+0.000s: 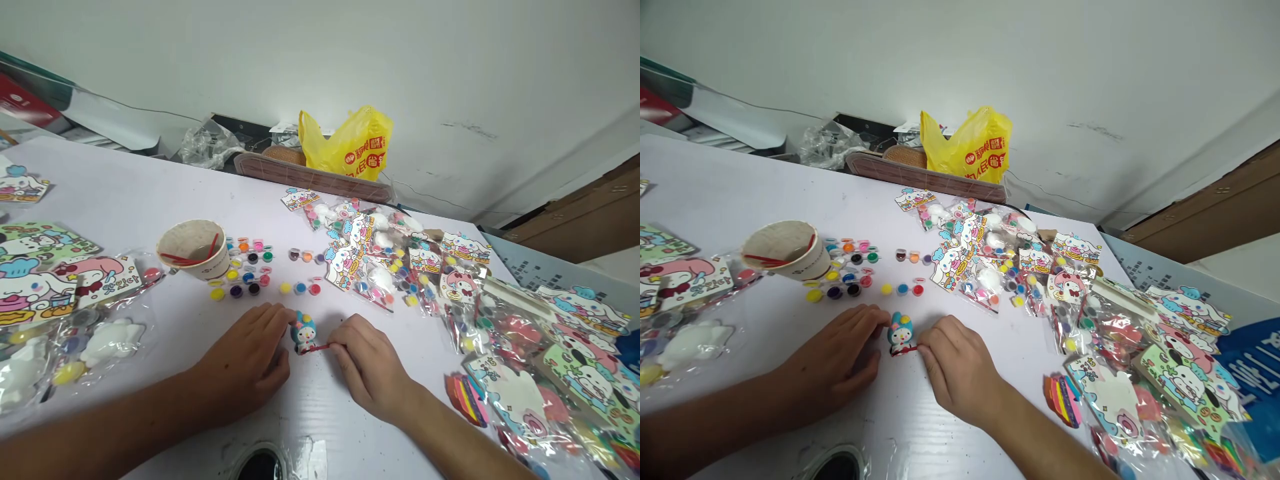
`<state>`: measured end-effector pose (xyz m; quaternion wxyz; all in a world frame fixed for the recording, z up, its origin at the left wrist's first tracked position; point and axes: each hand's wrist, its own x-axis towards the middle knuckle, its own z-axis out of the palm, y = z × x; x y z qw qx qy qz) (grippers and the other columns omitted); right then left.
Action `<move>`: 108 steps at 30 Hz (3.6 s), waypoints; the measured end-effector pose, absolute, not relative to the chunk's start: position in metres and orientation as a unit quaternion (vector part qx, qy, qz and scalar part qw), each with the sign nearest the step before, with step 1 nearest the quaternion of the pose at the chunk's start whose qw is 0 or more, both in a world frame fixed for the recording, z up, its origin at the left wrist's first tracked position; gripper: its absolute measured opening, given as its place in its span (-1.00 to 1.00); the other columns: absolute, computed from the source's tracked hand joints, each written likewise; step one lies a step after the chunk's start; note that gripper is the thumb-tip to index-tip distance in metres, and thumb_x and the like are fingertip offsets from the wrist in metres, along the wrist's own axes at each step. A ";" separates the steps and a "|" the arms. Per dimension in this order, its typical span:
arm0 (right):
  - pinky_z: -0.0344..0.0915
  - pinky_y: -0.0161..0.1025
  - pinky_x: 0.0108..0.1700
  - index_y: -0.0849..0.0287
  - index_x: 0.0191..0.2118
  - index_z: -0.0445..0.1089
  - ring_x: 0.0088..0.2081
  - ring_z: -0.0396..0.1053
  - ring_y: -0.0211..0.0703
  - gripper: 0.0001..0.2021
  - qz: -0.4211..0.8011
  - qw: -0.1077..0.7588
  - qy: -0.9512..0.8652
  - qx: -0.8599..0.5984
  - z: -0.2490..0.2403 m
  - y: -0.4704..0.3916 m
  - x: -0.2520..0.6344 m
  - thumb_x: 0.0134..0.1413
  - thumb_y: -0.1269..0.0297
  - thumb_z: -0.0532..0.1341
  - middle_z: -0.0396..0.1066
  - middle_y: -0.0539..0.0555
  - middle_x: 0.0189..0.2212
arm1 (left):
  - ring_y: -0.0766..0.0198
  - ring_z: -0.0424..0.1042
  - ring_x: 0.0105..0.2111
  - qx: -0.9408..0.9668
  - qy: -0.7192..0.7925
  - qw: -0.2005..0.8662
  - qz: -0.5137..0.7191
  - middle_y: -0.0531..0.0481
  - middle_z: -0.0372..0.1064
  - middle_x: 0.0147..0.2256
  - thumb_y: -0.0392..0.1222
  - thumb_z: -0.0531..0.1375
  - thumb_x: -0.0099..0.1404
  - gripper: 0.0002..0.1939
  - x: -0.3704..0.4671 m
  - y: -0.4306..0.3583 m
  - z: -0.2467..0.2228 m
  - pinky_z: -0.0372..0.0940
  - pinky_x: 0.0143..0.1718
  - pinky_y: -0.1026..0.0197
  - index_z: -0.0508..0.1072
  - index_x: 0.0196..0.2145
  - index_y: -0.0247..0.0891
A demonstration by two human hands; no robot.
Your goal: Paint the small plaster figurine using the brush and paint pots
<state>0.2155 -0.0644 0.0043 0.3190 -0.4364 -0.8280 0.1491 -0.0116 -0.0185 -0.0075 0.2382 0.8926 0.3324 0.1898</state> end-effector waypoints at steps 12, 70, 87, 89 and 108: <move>0.27 -0.18 -0.35 0.14 -0.20 0.29 -0.35 0.26 -0.08 -0.85 0.155 0.309 -0.828 -0.442 0.001 -0.065 0.216 0.31 0.47 0.01 0.34 0.09 -0.40 | 0.10 0.29 -0.17 0.892 0.330 0.235 0.200 -0.07 0.30 -0.18 -0.40 0.01 0.23 -0.66 -0.013 -0.020 -0.008 0.25 -0.09 0.03 0.20 -0.03 -0.23; 0.20 -0.20 -0.38 0.15 -0.24 0.25 -0.37 0.23 -0.11 -0.87 0.165 0.344 -0.804 -0.456 0.001 -0.067 0.216 0.27 0.50 0.03 0.27 0.07 -0.42 | 0.10 0.27 -0.17 0.895 0.322 0.235 0.200 -0.05 0.28 -0.17 -0.41 0.01 0.25 -0.66 -0.014 -0.020 -0.010 0.23 -0.09 0.05 0.18 -0.02 -0.22; 0.22 -0.20 -0.36 0.15 -0.23 0.26 -0.36 0.24 -0.11 -0.87 0.172 0.348 -0.803 -0.452 0.001 -0.066 0.215 0.28 0.49 0.03 0.27 0.06 -0.41 | 0.11 0.27 -0.17 0.895 0.323 0.230 0.205 -0.05 0.29 -0.18 -0.41 0.01 0.24 -0.66 -0.012 -0.019 -0.010 0.22 -0.09 0.05 0.20 -0.03 -0.23; 0.23 -0.20 -0.36 0.15 -0.23 0.27 -0.35 0.24 -0.11 -0.86 0.171 0.340 -0.805 -0.454 0.001 -0.066 0.215 0.29 0.49 0.02 0.28 0.07 -0.41 | 0.11 0.27 -0.17 0.893 0.326 0.236 0.201 -0.05 0.29 -0.18 -0.41 0.01 0.24 -0.66 -0.012 -0.019 -0.011 0.21 -0.09 0.05 0.20 -0.03 -0.23; 0.26 -0.19 -0.36 0.15 -0.22 0.28 -0.35 0.26 -0.09 -0.85 0.157 0.336 -0.812 -0.452 0.002 -0.066 0.215 0.29 0.49 0.01 0.30 0.08 -0.40 | 0.11 0.28 -0.18 0.892 0.328 0.235 0.204 -0.06 0.31 -0.18 -0.39 0.01 0.25 -0.68 -0.013 -0.019 -0.010 0.24 -0.09 0.05 0.23 -0.04 -0.23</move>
